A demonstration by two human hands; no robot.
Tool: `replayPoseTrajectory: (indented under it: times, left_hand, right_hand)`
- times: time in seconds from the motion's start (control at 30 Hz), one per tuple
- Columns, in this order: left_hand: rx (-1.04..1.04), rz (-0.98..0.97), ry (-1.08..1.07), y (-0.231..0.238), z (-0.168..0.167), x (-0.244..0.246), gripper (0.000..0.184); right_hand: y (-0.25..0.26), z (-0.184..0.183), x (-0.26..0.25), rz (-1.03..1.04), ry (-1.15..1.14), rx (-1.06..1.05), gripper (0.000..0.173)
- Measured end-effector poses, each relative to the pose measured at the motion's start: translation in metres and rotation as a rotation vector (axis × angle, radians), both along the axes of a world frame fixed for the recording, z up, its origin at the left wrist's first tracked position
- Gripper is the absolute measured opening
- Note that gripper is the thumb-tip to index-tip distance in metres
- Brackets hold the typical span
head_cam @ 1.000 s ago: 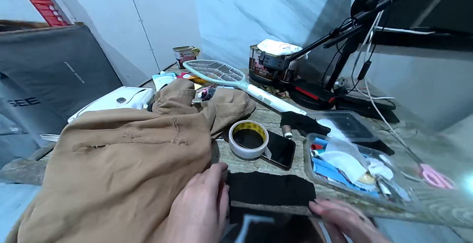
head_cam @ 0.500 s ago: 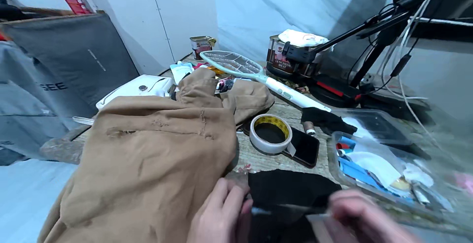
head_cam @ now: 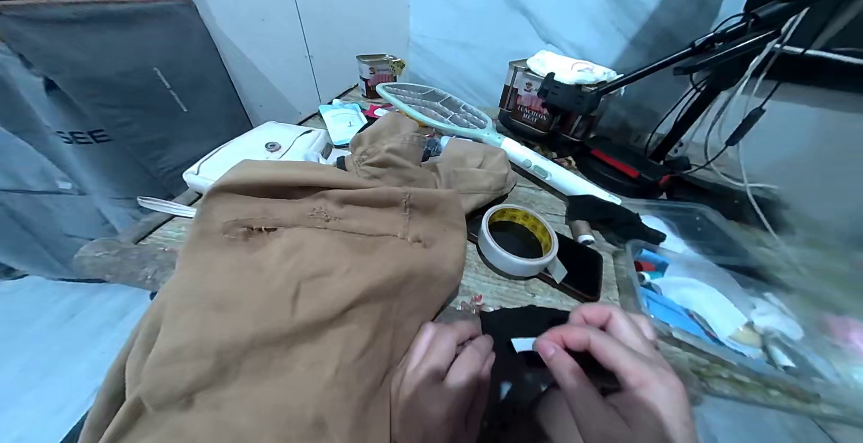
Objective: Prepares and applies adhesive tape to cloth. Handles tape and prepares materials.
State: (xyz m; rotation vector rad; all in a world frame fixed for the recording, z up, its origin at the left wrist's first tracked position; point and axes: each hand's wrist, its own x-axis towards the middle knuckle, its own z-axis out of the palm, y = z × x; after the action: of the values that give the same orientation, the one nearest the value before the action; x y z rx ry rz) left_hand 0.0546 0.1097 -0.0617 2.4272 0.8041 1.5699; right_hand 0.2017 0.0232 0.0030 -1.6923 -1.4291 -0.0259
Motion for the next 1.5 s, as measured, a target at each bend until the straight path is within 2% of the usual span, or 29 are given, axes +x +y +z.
replayPoseTrajectory:
  times: [0.23, 0.43, 0.77, 1.13, 1.27, 1.37, 1.5]
  left_hand:
    - [-0.014, -0.012, 0.003, 0.001, 0.002, 0.0, 0.018]
    - [-0.021, -0.026, -0.014, 0.001, -0.001, -0.001, 0.017]
    - [-0.028, -0.036, -0.027, 0.0, -0.002, 0.0, 0.016]
    - [0.003, -0.06, -0.043, 0.003, -0.005, -0.001, 0.013]
    - [0.08, -0.06, -0.006, 0.002, -0.008, -0.002, 0.009]
    - [0.148, -0.069, 0.072, 0.001, -0.008, -0.003, 0.019]
    - [0.195, -0.081, 0.128, 0.002, -0.009, -0.006, 0.022]
  right_hand:
    - [0.001, -0.024, -0.027, -0.157, 0.033, 0.135, 0.019]
    - [0.005, -0.037, -0.034, -0.209, 0.053, 0.185, 0.023]
    - [0.006, -0.037, -0.031, -0.22, 0.054, 0.166, 0.024]
    - [0.01, -0.043, -0.034, -0.3, -0.023, 0.177, 0.017]
    - [0.011, -0.045, -0.035, -0.315, -0.04, 0.174, 0.018]
    - [0.012, -0.049, -0.033, -0.309, -0.055, 0.195, 0.018]
    - [0.012, -0.048, -0.033, -0.328, -0.068, 0.177, 0.017]
